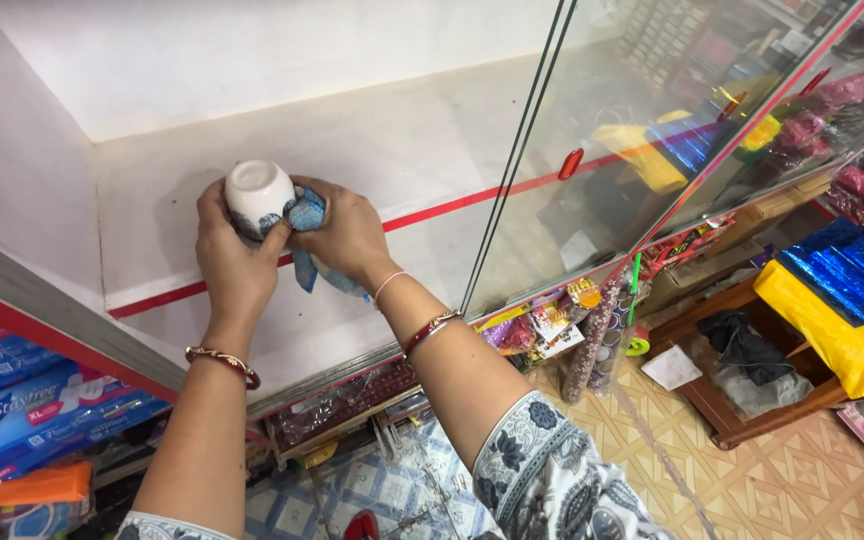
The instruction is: The person wipes the interior of a glass display cabinet with a blue cloth, then wipes several ceramic mugs on a red table and places them inside the cabinet. The person continues wiping the cabinet interior and arranging the mugs.
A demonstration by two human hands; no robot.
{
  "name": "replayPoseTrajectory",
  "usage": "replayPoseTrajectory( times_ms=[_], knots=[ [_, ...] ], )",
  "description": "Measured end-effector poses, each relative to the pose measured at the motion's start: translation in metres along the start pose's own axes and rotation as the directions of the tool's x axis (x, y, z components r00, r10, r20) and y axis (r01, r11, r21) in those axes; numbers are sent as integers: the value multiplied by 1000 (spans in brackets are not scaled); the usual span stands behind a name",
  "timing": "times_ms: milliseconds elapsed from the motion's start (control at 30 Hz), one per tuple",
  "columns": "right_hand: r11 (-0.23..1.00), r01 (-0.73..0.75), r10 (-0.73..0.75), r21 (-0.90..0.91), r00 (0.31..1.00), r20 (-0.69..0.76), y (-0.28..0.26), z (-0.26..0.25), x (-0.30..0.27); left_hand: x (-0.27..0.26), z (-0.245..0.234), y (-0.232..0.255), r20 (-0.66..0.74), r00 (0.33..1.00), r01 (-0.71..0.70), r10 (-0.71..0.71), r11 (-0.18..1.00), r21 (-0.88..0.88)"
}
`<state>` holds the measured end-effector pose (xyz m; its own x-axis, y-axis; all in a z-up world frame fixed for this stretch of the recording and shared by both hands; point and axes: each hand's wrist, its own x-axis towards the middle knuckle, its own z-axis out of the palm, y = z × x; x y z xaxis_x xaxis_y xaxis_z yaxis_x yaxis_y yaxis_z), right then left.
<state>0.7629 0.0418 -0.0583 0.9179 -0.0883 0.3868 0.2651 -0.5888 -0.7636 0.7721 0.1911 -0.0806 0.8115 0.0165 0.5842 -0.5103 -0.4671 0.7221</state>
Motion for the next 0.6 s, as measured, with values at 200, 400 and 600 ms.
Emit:
replayPoseTrajectory(
  times_ms=[200,400,600],
  knots=[
    [999,-33,33,-19,999,-13,-4,-1,-2,1,0,-3,3,1000,7,-7,1000,-16],
    [998,-56,55,-18,998,-29,-11,-5,-3,-3,6,-13,-94,995,-17,25,996,85],
    [996,-31,39,87,995,-94,-7,-3,-12,1,8,-16,-79,997,-12,20,994,104]
  ],
)
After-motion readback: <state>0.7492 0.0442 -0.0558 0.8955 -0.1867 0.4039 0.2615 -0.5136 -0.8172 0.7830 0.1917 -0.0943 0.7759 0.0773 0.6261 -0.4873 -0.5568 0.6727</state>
